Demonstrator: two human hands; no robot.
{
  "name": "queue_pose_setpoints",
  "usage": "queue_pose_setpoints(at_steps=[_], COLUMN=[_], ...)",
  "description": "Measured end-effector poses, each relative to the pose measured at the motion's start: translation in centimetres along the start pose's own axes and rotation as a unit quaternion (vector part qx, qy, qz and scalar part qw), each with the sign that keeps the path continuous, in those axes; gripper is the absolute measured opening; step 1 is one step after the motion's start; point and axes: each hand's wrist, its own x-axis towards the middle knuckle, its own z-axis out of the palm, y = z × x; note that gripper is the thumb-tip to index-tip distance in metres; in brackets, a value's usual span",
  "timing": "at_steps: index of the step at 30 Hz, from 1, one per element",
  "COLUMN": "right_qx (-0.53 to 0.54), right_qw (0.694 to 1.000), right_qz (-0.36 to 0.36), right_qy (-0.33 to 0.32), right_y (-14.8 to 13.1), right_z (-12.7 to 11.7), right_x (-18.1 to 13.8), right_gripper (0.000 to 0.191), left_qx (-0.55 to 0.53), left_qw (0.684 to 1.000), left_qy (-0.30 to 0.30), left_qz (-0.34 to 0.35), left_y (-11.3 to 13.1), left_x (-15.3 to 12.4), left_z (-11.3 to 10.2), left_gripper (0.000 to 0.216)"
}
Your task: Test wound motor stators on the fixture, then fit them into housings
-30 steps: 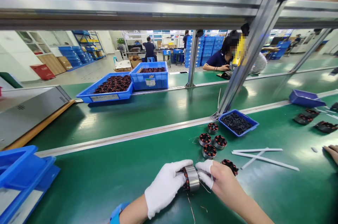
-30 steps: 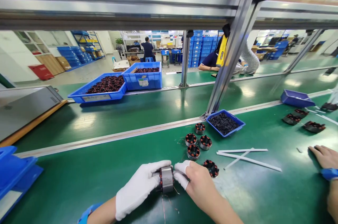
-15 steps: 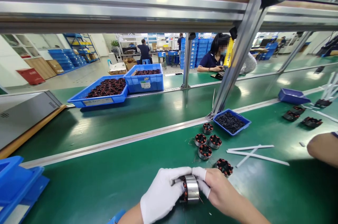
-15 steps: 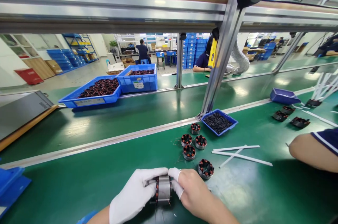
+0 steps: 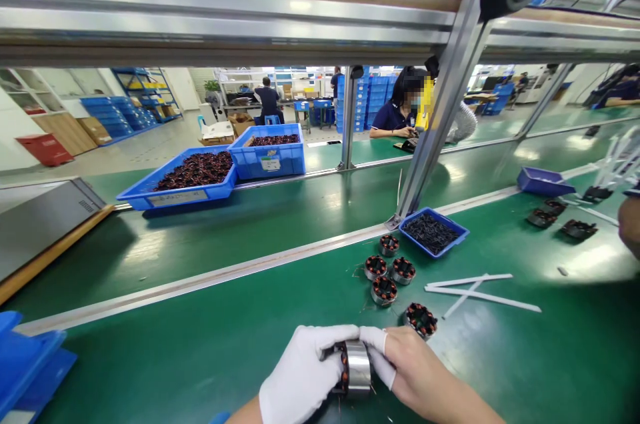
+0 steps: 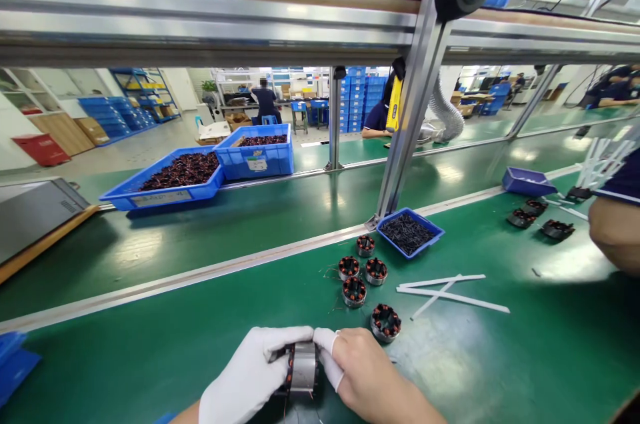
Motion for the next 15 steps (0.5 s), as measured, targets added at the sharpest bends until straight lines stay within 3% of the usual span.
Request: queue_pose_setpoints(at_steps=[4, 7, 10, 12, 15], right_qx=[0.003, 0.054, 0.032, -0.089, -0.186], right_qw=[1.000, 0.998, 0.990, 0.962, 0.949], right_qz=[0.006, 0.017, 0.111, 0.206, 0.225], right_qy=[-0.012, -0.025, 0.079, 0.153, 0.122], right_y=[-0.7, 0.5, 4.9, 8.9, 14.1], right_z=[0.0, -2.0, -5.9, -8.5, -10.2], right_x=[0.0, -0.2, -1.0, -1.9, -3.4], right_gripper=[0.024, 0.023, 0.026, 0.025, 0.019], left_qx=[-0.016, -0.040, -0.073, -0.089, -0.087], left_qw=[1.000, 0.999, 0.996, 0.992, 0.994], left_qy=[-0.011, -0.019, -0.020, -0.024, -0.020], left_qz=[0.003, -0.008, -0.050, -0.080, -0.059], left_y=[-0.1, 0.1, 0.6, 1.2, 1.6], left_x=[0.2, 0.5, 0.7, 0.6, 0.4], left_z=[0.0, -0.2, -0.4, -0.6, -1.0], left_gripper=[0.045, 0.043, 0.032, 0.028, 0.026])
